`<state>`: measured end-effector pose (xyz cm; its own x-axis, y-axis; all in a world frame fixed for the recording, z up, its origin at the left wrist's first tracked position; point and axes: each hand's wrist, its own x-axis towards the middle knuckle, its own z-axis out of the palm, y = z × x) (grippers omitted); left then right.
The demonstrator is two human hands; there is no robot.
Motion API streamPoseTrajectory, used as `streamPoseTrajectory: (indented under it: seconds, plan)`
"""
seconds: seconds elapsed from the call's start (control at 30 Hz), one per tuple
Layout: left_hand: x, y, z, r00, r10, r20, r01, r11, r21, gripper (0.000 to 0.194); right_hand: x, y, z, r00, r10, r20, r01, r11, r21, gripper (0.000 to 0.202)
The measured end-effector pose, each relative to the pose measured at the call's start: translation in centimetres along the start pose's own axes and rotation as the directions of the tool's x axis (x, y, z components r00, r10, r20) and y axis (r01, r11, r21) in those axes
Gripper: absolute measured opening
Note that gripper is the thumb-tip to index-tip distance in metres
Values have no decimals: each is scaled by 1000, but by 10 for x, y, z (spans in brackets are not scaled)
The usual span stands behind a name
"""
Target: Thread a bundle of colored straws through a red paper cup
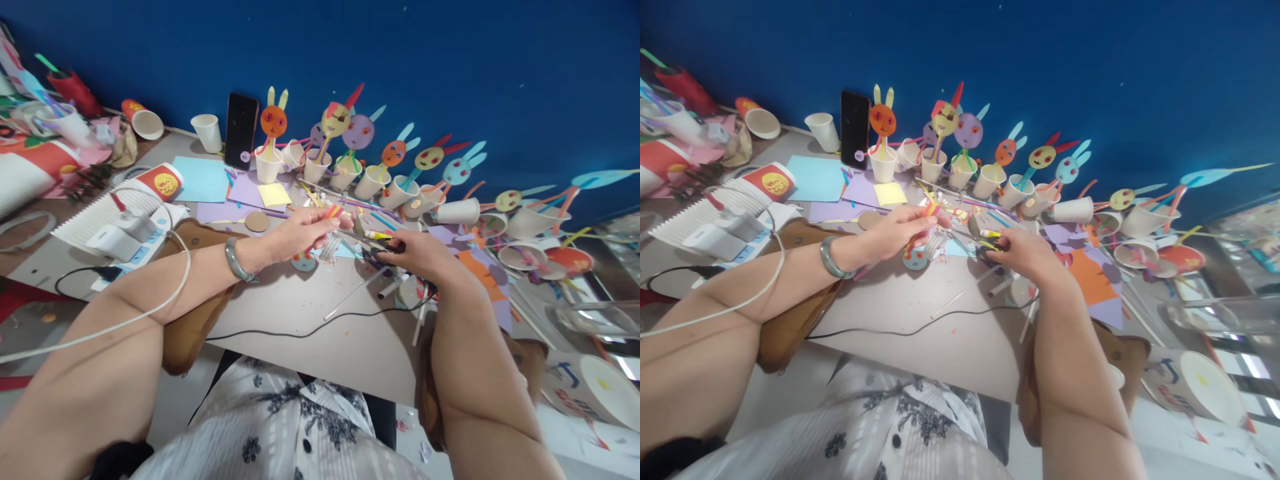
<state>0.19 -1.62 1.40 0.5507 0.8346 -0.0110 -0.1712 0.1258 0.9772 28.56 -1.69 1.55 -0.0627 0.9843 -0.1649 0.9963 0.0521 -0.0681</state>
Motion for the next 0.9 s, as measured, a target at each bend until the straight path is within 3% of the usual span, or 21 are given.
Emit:
streamPoseTrajectory:
  seconds: [0.17,0.37,0.67,0.8,0.9]
  plan:
    - [-1,0,-1,998,-16,52,16,1000,5,21,3,3,8,999,-32,-18,31,999,-32,23]
    - [-3,2,0,993,-48,106,48,999,3,23,3,5,9,998,-67,23,68,995,-69,37]
    - [-2,0,0,994,-52,95,53,999,-10,23,-3,-3,4,996,-83,-19,81,992,-98,29]
    - [-3,0,0,993,-64,97,65,998,-6,22,0,-2,4,994,-65,-88,55,992,-113,15]
    - [-3,1,1,993,-72,97,74,997,-13,22,1,-1,5,993,-67,-95,57,993,-102,21]
